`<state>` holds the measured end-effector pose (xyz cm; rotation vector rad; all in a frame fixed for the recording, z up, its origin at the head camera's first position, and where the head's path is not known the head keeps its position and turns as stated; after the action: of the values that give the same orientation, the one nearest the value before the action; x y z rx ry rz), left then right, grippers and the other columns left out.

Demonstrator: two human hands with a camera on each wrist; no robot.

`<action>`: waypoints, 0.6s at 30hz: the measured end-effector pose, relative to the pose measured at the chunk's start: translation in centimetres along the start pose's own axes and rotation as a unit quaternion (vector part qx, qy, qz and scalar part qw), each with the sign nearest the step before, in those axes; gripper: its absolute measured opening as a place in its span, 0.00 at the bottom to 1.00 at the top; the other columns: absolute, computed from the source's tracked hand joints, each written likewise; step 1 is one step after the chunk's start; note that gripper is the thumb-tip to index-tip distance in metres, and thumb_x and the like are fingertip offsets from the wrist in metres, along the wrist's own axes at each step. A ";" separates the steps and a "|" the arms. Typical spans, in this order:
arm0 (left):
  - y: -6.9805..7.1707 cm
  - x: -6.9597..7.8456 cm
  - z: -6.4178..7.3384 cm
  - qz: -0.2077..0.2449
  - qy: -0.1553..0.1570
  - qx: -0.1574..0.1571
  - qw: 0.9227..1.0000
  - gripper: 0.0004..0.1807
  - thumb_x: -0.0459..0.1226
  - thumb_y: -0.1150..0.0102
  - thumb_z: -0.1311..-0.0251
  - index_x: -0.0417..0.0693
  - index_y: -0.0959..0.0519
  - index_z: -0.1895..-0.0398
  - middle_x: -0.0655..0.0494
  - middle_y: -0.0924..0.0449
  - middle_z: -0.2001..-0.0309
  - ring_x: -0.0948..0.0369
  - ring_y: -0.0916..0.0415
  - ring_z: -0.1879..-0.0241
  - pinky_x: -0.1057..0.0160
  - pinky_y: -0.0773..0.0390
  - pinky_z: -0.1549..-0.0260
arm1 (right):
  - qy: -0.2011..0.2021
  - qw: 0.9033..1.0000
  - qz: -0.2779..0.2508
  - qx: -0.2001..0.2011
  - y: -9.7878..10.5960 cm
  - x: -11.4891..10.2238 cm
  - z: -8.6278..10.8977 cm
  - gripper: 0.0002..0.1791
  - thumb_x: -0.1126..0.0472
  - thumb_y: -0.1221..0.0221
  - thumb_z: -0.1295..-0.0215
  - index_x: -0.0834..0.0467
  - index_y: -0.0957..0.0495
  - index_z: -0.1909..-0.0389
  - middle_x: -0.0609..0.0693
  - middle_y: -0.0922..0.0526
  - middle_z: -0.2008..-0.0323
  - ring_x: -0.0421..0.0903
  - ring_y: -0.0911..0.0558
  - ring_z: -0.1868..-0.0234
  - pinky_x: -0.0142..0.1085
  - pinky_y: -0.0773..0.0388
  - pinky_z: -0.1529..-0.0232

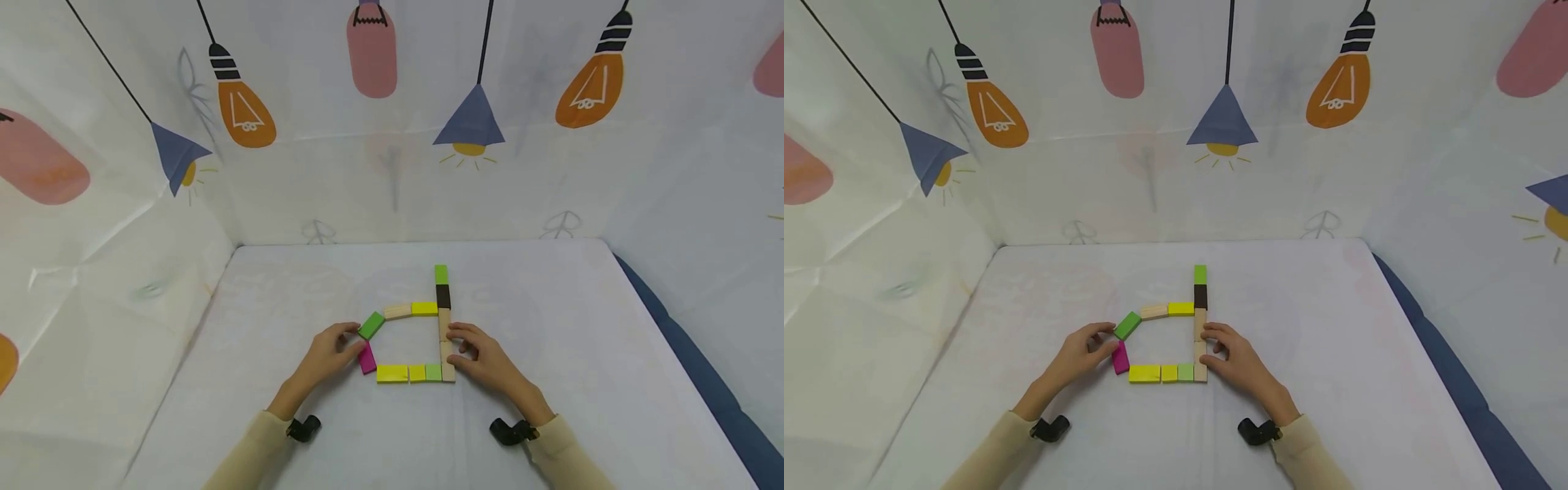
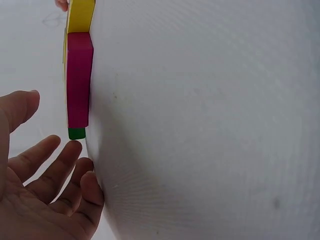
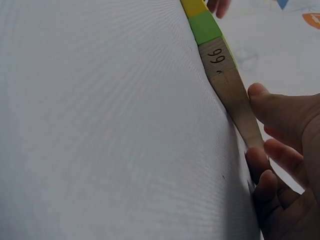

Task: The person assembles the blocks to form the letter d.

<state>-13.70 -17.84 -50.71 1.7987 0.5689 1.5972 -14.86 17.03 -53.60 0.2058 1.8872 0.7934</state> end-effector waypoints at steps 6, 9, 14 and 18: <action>0.7 0.0 0.3 -0.006 -0.012 -0.016 1.000 0.27 0.45 0.32 0.34 0.45 0.23 0.35 0.52 0.17 0.43 0.58 0.23 0.51 0.53 0.19 0.49 | -0.008 1.000 -0.009 -0.007 0.0 -0.2 0.1 0.26 0.59 0.28 0.38 0.61 0.20 0.40 0.57 0.22 0.34 0.43 0.21 0.59 0.30 0.23 0.63; 1.4 -0.3 0.3 -0.015 -0.015 -0.019 1.000 0.29 0.46 0.32 0.34 0.45 0.24 0.33 0.51 0.18 0.42 0.56 0.22 0.50 0.53 0.19 0.49 | -0.020 1.000 -0.005 -0.009 0.3 -0.4 0.1 0.27 0.58 0.29 0.37 0.60 0.20 0.38 0.56 0.23 0.32 0.42 0.20 0.59 0.30 0.22 0.62; 3.4 -1.4 0.5 -0.045 -0.016 -0.011 0.999 0.31 0.48 0.32 0.34 0.44 0.25 0.32 0.47 0.19 0.40 0.51 0.21 0.45 0.47 0.19 0.46 | -0.016 1.000 0.013 -0.014 1.7 -0.4 -0.6 0.26 0.61 0.29 0.36 0.61 0.20 0.38 0.58 0.23 0.33 0.42 0.18 0.59 0.31 0.21 0.62; 5.7 -2.5 0.8 -0.072 -0.017 0.000 0.997 0.33 0.48 0.32 0.35 0.41 0.26 0.32 0.42 0.21 0.38 0.44 0.24 0.38 0.40 0.24 0.40 | -0.014 0.999 0.043 -0.023 3.7 -0.2 -1.2 0.25 0.60 0.30 0.36 0.63 0.21 0.39 0.62 0.23 0.34 0.48 0.16 0.56 0.37 0.18 0.60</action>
<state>-13.92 -23.66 -48.36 1.7411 0.6682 1.4656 -16.55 19.22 -50.92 0.2702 1.8420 0.8863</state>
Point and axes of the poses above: each hand's wrist, its own z-axis away from the middle knuckle, its own y-axis out of the back of the hand, x = y × z, the point moved 2 cm from there along -z, towards the middle knuckle
